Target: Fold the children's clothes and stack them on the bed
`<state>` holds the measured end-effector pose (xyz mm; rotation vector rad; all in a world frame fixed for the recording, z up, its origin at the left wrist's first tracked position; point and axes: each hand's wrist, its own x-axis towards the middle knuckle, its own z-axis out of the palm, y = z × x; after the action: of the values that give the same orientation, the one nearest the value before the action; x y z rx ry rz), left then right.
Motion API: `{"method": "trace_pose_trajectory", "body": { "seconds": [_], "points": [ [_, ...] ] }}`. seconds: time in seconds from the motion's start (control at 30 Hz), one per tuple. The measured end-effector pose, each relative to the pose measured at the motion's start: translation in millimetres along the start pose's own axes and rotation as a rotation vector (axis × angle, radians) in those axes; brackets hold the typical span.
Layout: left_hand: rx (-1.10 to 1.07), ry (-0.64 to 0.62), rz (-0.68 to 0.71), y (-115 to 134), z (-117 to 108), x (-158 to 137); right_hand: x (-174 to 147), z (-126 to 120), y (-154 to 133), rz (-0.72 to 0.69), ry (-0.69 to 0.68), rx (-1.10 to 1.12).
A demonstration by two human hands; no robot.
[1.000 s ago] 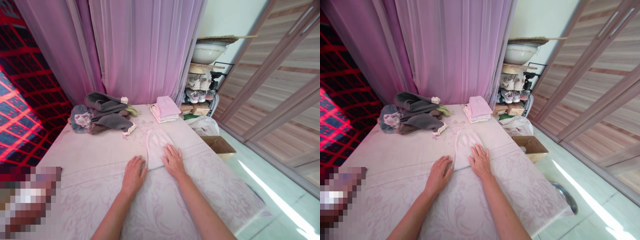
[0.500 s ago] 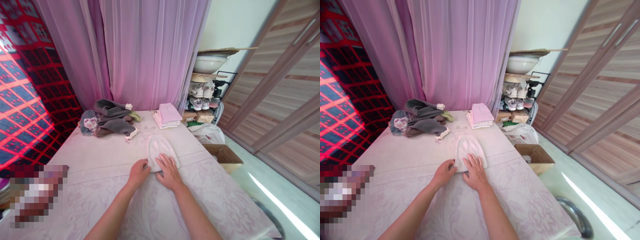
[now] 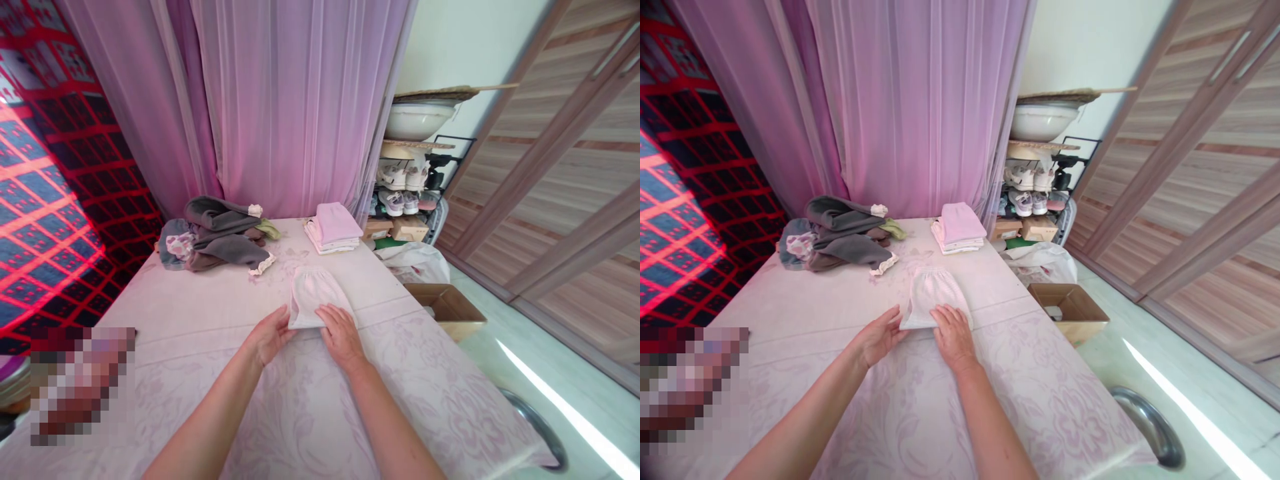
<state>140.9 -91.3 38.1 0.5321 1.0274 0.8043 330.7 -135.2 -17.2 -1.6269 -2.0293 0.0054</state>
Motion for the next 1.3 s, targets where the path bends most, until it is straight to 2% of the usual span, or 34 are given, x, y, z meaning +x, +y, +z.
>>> {"method": "trace_pose_trajectory", "body": {
  "seconds": [0.1, 0.2, 0.27, 0.3, 0.37, 0.43, 0.5, 0.6, 0.83, 0.93, 1.0, 1.13, 1.17, 1.23, 1.3],
  "points": [
    [0.067, -0.012, -0.059, 2, 9, 9, 3, -3, -3, 0.009, 0.013, 0.017],
    [0.206, 0.105, 0.023, 2, 23, 19, 3, -13, -9, 0.025, 0.027, 0.069],
    [0.246, 0.158, 0.070, 2, 32, 24, -1, -22, -12, 0.105, 0.096, 0.142],
    [0.249, 0.161, 0.079, 3, 35, 26, -4, -27, -14, 0.195, 0.141, 0.200],
    [0.248, 0.149, 0.086, 5, 38, 27, -15, -34, -18, 0.460, 0.181, 0.384],
    [0.237, 0.135, 0.081, 8, 39, 26, -27, -37, -24, 0.720, 0.106, 0.664],
    [0.223, 0.124, 0.070, 9, 38, 25, -35, -36, -33, 0.857, 0.010, 0.953],
    [0.206, 0.114, 0.059, 9, 37, 24, -32, -29, -44, 0.901, 0.061, 1.206],
    [0.187, 0.082, 0.078, 1, 35, 15, 12, -14, -47, 1.010, 0.214, 1.614],
    [0.271, 0.004, 0.057, 8, 19, 12, 21, -12, -43, 1.037, 0.264, 1.579],
    [0.375, 0.024, 0.087, 17, -3, 16, 25, -17, -39, 1.027, 0.270, 1.491],
    [0.648, 0.341, 0.418, 31, -65, 35, 37, -43, -32, 0.961, 0.233, 1.382],
    [0.717, 0.386, 0.497, 31, -79, 40, 42, -51, -31, 0.943, 0.223, 1.372],
    [0.781, 0.428, 0.628, 28, -101, 48, 53, -70, -31, 0.918, 0.204, 1.371],
    [0.810, 0.415, 0.723, 20, -114, 52, 64, -89, -32, 0.905, 0.185, 1.373]
  ]
}}
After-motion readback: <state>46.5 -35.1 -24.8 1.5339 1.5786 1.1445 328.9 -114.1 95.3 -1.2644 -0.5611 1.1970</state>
